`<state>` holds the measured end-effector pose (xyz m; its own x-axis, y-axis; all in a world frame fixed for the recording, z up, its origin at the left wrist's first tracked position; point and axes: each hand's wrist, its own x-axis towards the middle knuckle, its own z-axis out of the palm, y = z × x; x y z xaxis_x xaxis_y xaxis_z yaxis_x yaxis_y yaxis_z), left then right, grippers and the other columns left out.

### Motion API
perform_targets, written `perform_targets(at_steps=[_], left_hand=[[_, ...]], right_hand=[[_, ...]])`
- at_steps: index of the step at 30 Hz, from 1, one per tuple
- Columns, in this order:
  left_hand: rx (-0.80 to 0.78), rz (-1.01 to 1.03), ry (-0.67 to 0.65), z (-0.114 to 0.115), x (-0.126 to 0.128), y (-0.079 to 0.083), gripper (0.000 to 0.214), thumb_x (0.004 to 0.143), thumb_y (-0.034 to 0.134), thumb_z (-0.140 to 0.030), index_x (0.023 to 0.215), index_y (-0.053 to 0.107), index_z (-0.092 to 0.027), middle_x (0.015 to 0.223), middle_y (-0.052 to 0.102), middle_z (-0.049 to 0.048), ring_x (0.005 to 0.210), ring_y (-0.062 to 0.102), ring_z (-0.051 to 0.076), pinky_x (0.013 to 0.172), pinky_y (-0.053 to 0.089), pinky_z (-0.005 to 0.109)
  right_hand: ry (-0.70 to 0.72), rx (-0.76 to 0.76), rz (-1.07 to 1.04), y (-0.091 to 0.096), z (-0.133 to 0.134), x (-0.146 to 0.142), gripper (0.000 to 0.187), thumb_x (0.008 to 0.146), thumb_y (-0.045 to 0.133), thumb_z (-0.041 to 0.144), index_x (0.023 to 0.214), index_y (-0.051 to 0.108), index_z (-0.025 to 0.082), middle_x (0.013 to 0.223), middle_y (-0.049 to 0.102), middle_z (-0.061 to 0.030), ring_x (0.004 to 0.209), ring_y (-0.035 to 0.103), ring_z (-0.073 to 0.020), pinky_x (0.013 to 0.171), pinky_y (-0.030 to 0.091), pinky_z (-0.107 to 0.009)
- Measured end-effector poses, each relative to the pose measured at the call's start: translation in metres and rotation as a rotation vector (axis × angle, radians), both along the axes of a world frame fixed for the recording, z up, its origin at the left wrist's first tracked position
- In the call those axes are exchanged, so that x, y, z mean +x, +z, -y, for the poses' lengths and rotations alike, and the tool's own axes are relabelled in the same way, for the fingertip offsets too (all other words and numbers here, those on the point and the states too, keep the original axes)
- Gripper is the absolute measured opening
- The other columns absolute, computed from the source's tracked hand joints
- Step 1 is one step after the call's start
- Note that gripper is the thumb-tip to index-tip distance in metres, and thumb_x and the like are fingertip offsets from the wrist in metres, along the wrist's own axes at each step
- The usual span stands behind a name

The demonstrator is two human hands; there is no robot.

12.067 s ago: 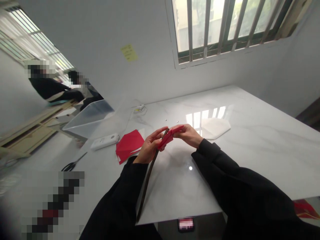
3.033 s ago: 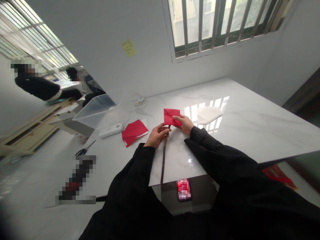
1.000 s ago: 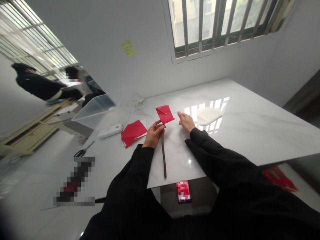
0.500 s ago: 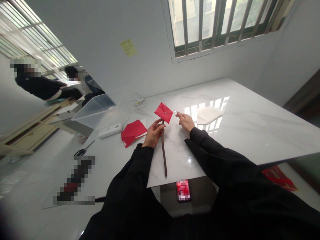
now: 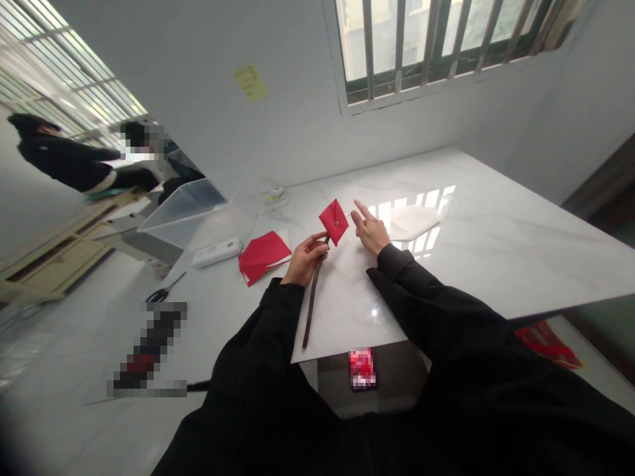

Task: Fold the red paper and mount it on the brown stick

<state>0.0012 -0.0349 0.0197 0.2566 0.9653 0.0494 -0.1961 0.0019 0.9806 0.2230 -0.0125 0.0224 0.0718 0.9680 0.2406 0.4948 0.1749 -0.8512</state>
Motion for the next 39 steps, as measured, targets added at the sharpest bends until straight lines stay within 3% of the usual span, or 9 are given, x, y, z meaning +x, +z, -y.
perform_targets(at_steps=[3, 7, 15, 20, 29, 31, 33, 36, 39], left_hand=[[0.004, 0.006, 0.011, 0.000, 0.000, 0.000, 0.050, 0.069, 0.086, -0.029, 0.116, 0.073, -0.019, 0.077, 0.065, -0.0019, 0.062, 0.055, 0.008, 0.059, 0.038, 0.022], [0.019, 0.009, 0.019, -0.001, 0.001, -0.001, 0.051, 0.068, 0.086, -0.028, 0.116, 0.073, -0.019, 0.074, 0.064, -0.0023, 0.062, 0.055, 0.009, 0.059, 0.038, 0.022], [0.012, 0.015, 0.033, 0.000, 0.001, 0.000, 0.052, 0.068, 0.087, -0.029, 0.117, 0.073, -0.019, 0.072, 0.064, -0.0021, 0.061, 0.054, 0.009, 0.058, 0.038, 0.023], [-0.016, 0.001, 0.062, -0.001, 0.001, -0.002, 0.051, 0.066, 0.089, -0.035, 0.111, 0.075, -0.017, 0.077, 0.070, 0.0016, 0.062, 0.056, 0.009, 0.060, 0.040, 0.024], [-0.024, -0.051, 0.062, -0.001, 0.001, -0.005, 0.047, 0.065, 0.091, -0.039, 0.104, 0.079, -0.015, 0.077, 0.071, 0.0032, 0.065, 0.059, 0.009, 0.063, 0.043, 0.024], [-0.029, -0.040, 0.064, -0.001, 0.000, -0.005, 0.047, 0.065, 0.091, -0.038, 0.104, 0.079, -0.015, 0.077, 0.071, 0.0032, 0.065, 0.058, 0.009, 0.063, 0.043, 0.024], [-0.035, -0.021, 0.069, -0.002, 0.000, -0.005, 0.047, 0.064, 0.091, -0.037, 0.104, 0.079, -0.015, 0.078, 0.072, 0.0033, 0.065, 0.058, 0.009, 0.064, 0.043, 0.024], [-0.058, 0.022, 0.091, -0.001, 0.000, -0.002, 0.047, 0.062, 0.092, -0.036, 0.102, 0.079, -0.015, 0.080, 0.072, 0.0035, 0.067, 0.059, 0.009, 0.067, 0.045, 0.024], [-0.077, 0.059, 0.110, 0.001, 0.001, 0.002, 0.048, 0.061, 0.094, -0.035, 0.101, 0.078, -0.015, 0.080, 0.072, 0.0037, 0.068, 0.059, 0.009, 0.068, 0.045, 0.024]], right_hand=[[0.004, -0.164, 0.130, 0.000, -0.004, 0.002, 0.086, 0.099, 0.023, 0.077, 0.070, 0.076, 0.015, 0.058, 0.064, -0.0094, 0.067, 0.065, -0.0231, 0.077, 0.044, -0.032], [-0.028, -0.192, 0.159, -0.003, -0.007, 0.002, 0.082, 0.102, 0.024, 0.072, 0.054, 0.064, 0.019, 0.060, 0.066, -0.0113, 0.067, 0.065, -0.0225, 0.076, 0.043, -0.032], [-0.015, -0.118, 0.135, -0.009, -0.007, -0.002, 0.078, 0.102, 0.027, 0.070, 0.070, 0.076, 0.018, 0.068, 0.068, -0.0071, 0.073, 0.066, -0.0208, 0.079, 0.043, -0.030], [-0.058, -0.036, 0.114, -0.008, -0.005, -0.001, 0.064, 0.104, 0.032, 0.064, 0.097, 0.078, 0.020, 0.071, 0.068, -0.0050, 0.074, 0.066, -0.0216, 0.077, 0.043, -0.030], [-0.045, 0.221, 0.153, 0.006, 0.001, 0.005, 0.066, 0.105, 0.029, 0.062, 0.154, 0.049, 0.022, 0.077, 0.070, -0.0035, 0.071, 0.064, -0.0200, 0.072, 0.043, -0.028], [-0.050, 0.181, 0.218, 0.007, -0.001, 0.007, 0.067, 0.105, 0.027, 0.064, 0.144, 0.061, 0.021, 0.080, 0.072, -0.0058, 0.077, 0.066, -0.0213, 0.075, 0.043, -0.028], [-0.068, 0.018, 0.307, 0.006, -0.004, 0.009, 0.072, 0.104, 0.026, 0.067, 0.112, 0.079, 0.019, 0.079, 0.073, -0.0099, 0.081, 0.067, -0.0237, 0.077, 0.044, -0.030], [-0.080, -0.217, 0.431, 0.000, -0.009, 0.013, 0.078, 0.103, 0.028, 0.067, 0.068, 0.077, 0.017, 0.074, 0.072, -0.0156, 0.082, 0.069, -0.0260, 0.079, 0.044, -0.031], [-0.054, -0.213, 0.431, -0.004, -0.009, 0.015, 0.077, 0.105, 0.027, 0.062, 0.065, 0.074, 0.018, 0.078, 0.074, -0.0155, 0.084, 0.069, -0.0250, 0.082, 0.043, -0.031]])
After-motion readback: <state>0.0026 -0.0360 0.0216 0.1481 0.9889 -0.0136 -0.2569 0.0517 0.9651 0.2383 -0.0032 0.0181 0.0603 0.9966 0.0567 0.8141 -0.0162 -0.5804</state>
